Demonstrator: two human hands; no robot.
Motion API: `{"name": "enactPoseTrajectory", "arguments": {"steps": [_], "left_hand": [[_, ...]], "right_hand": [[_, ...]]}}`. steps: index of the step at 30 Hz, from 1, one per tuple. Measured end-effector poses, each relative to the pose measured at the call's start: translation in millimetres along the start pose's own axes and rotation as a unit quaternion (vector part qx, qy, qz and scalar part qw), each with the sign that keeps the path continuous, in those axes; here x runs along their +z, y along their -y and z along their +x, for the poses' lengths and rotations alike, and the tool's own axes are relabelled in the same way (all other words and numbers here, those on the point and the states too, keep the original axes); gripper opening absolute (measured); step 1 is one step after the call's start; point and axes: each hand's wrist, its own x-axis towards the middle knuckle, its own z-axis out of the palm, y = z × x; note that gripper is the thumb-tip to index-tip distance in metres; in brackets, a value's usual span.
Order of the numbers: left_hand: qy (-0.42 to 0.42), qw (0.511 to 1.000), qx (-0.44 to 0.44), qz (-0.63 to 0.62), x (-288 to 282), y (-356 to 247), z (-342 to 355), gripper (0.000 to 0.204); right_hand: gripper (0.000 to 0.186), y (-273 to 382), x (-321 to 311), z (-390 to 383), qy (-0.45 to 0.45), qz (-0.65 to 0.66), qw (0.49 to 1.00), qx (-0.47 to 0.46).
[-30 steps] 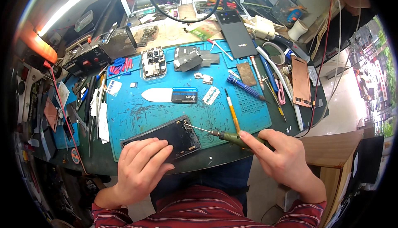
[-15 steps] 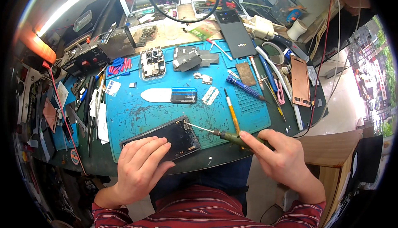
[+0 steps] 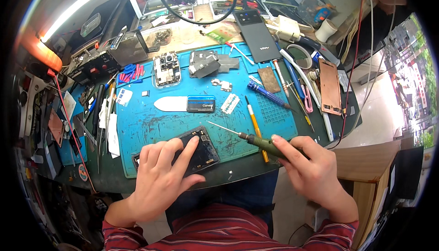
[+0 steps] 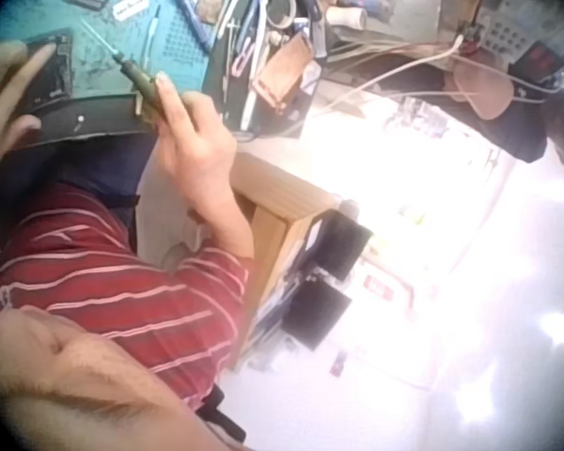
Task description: The person uses a small brush and a screwdriver to clean and adjust components on a disassembled smartphone. They repeatedly wipe the back panel and internal areas, then use a screwdriver to manipulate small parts on the device.
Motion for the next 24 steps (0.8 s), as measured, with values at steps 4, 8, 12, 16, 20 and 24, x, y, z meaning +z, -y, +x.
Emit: {"name": "enactPoseTrajectory", "arguments": {"steps": [4,8,12,16,20,24], "left_hand": [[0.017,1.000,-0.003,0.006,4,1,8,0.081],[-0.014,0.993,-0.051,-0.106,1,4,12,0.079],[-0.112,0.973,0.039,-0.199,2,10,4,0.059],[-0.125,0.967,0.095,-0.203,3,2,-11,0.030],[-0.145,0.966,0.127,-0.173,4,5,-19,0.019],[-0.225,0.949,0.150,-0.163,6,0,-30,0.021]], "right_hand": [[0.063,-3,0,-5,-0.006,0.004,1.000,0.004],[0.064,-4,-1,-12,0.012,0.013,1.000,0.004],[0.064,-8,-5,-21,0.044,0.010,0.996,-0.075],[0.064,-4,-3,-28,0.054,0.015,0.989,-0.135],[0.063,-3,-3,-32,0.054,0.061,0.989,-0.122],[0.063,1,-10,-30,0.085,0.101,0.983,-0.127]]}}
